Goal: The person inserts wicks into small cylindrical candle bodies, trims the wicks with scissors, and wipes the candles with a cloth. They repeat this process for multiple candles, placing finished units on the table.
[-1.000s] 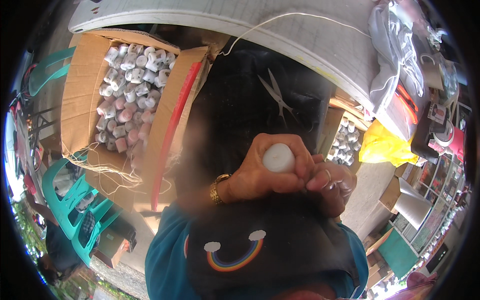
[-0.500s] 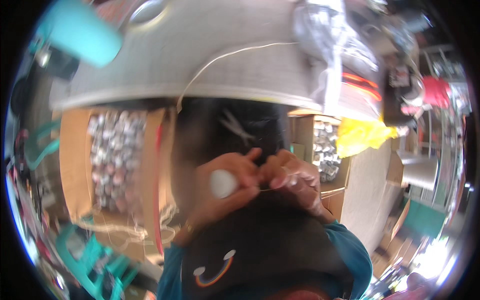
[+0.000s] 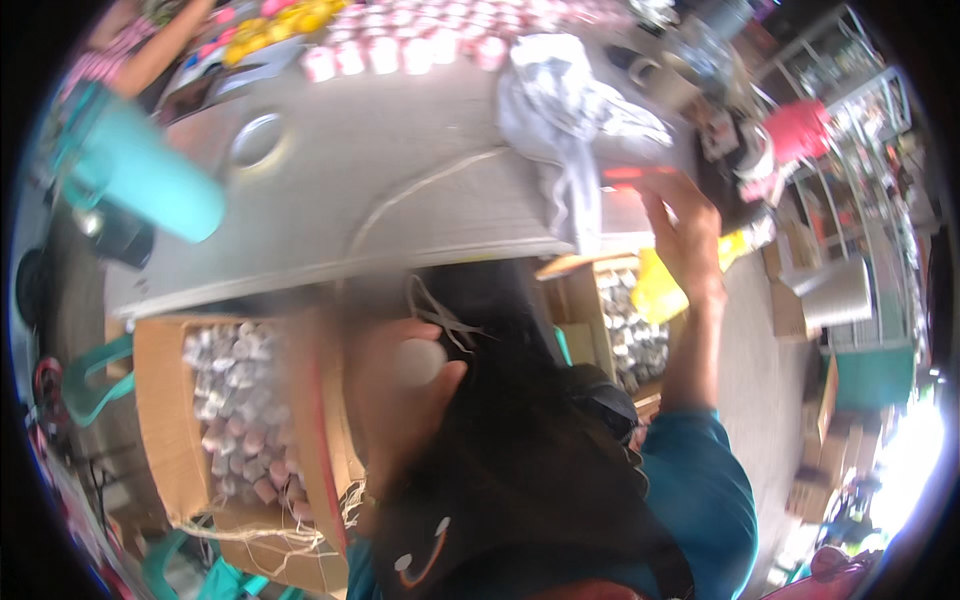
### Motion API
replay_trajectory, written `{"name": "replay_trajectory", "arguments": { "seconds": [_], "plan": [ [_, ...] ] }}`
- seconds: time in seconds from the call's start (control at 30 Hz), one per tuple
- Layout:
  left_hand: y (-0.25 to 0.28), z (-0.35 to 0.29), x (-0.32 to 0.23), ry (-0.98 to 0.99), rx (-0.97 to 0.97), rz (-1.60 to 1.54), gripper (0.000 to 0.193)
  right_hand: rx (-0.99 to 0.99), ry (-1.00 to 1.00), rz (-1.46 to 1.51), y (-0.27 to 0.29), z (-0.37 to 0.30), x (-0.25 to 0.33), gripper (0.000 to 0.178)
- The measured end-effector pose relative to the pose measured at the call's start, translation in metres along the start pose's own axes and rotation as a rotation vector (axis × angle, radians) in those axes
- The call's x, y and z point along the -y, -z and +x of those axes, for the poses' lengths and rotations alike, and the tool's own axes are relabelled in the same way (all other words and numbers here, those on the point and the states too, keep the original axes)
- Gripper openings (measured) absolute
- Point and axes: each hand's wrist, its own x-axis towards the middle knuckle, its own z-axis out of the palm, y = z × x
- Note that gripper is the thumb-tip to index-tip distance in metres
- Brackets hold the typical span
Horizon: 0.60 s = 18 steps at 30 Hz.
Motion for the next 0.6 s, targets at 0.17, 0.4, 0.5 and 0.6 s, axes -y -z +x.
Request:
{"name": "replay_trajectory", "arguments": {
  "seconds": [0.17, 0.4, 0.5, 0.6],
  "plan": [
    [0.017, -0.002, 0.008, -0.064, -0.11, 0.178, 0.029, 0.171, -0.007, 0.287, -0.012, -0.015, 0.048, 0.015],
    [0.034, -0.002, 0.012, -0.488, -0.898, 0.537, 0.035, 0.815, 0.301, 0.415, -0.066, -0.082, 0.096, 0.01],
    [0.034, -0.008, 0.011, -0.425, -0.701, 0.719, 0.039, 0.856, 0.332, 0.213, -0.099, -0.112, 0.115, 0.014],
    [0.028, -0.003, 0.021, -0.36, -0.527, 0.516, 0.044, 0.727, 0.295, 0.098, -0.123, -0.129, 0.126, 0.024]
  ]
}}
